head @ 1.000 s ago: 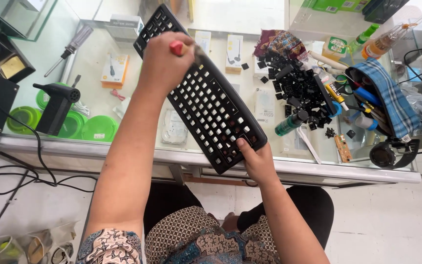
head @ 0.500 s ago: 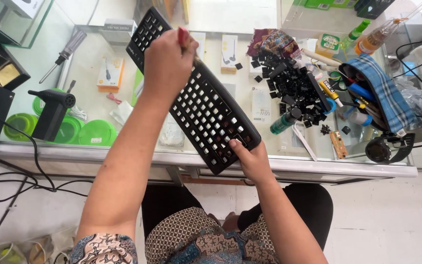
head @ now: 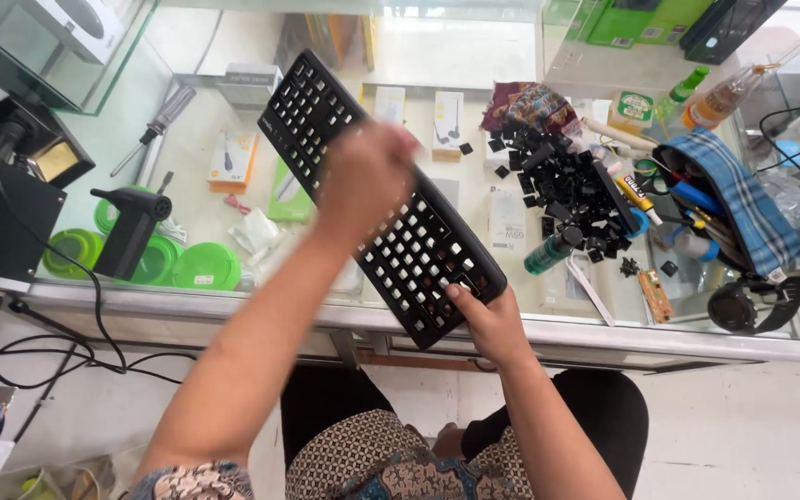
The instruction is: Cleaning a keyboard frame using a handheld blower, a brush, and a small tool to remove dust from key switch holes.
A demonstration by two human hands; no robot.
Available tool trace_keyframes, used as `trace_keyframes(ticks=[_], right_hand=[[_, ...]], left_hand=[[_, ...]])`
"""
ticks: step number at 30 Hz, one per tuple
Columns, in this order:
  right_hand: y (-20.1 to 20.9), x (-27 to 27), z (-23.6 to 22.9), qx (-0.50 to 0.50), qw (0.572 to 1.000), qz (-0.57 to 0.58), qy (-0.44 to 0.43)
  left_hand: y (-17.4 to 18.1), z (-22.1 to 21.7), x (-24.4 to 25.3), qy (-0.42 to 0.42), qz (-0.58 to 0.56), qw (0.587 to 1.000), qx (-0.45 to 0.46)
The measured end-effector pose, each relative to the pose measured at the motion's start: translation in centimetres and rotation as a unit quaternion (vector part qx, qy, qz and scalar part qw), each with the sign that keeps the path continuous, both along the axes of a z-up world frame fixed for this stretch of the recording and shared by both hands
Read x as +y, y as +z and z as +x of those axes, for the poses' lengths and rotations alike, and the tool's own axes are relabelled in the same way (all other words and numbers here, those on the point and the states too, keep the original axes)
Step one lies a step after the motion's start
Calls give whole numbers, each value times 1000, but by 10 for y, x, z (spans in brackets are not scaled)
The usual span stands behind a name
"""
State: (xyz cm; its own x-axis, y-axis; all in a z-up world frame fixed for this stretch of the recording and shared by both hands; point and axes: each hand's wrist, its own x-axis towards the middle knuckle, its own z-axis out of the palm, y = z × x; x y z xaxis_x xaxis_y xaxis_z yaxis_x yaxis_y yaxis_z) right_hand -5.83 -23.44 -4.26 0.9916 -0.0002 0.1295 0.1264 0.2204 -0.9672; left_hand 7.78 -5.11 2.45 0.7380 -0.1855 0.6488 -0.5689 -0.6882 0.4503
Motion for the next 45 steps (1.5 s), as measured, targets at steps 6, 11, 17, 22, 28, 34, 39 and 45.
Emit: trace_keyframes(ticks=[6, 11, 17, 22, 28, 34, 39, 45], right_hand=[[-17, -6, 3, -6, 1000, -22, 14], [18, 5, -4, 18, 1000, 3, 5], [10, 6, -3, 95, 994, -57, 9], [-3, -2, 0, 31, 999, -4, -7], [17, 8, -4, -18, 1000, -14, -4], [36, 15, -10, -39, 999, -31, -7], [14, 7, -1, -50, 998, -44, -4], [24, 9, -6, -55, 997, -58, 4]], left_hand=[[18, -100, -54, -168, -55, 982, 67], [-2, 31, 43, 6, -96, 994, 53], [4, 100, 99, 114, -80, 990, -31], [-45, -4, 6, 31, -13, 998, -60], [-32, -53, 29, -60, -202, 973, 96], [-22, 9, 91, 1, -171, 982, -80], [-66, -107, 5, -117, -125, 979, -110], [-53, -95, 50, -151, -309, 938, 46]])
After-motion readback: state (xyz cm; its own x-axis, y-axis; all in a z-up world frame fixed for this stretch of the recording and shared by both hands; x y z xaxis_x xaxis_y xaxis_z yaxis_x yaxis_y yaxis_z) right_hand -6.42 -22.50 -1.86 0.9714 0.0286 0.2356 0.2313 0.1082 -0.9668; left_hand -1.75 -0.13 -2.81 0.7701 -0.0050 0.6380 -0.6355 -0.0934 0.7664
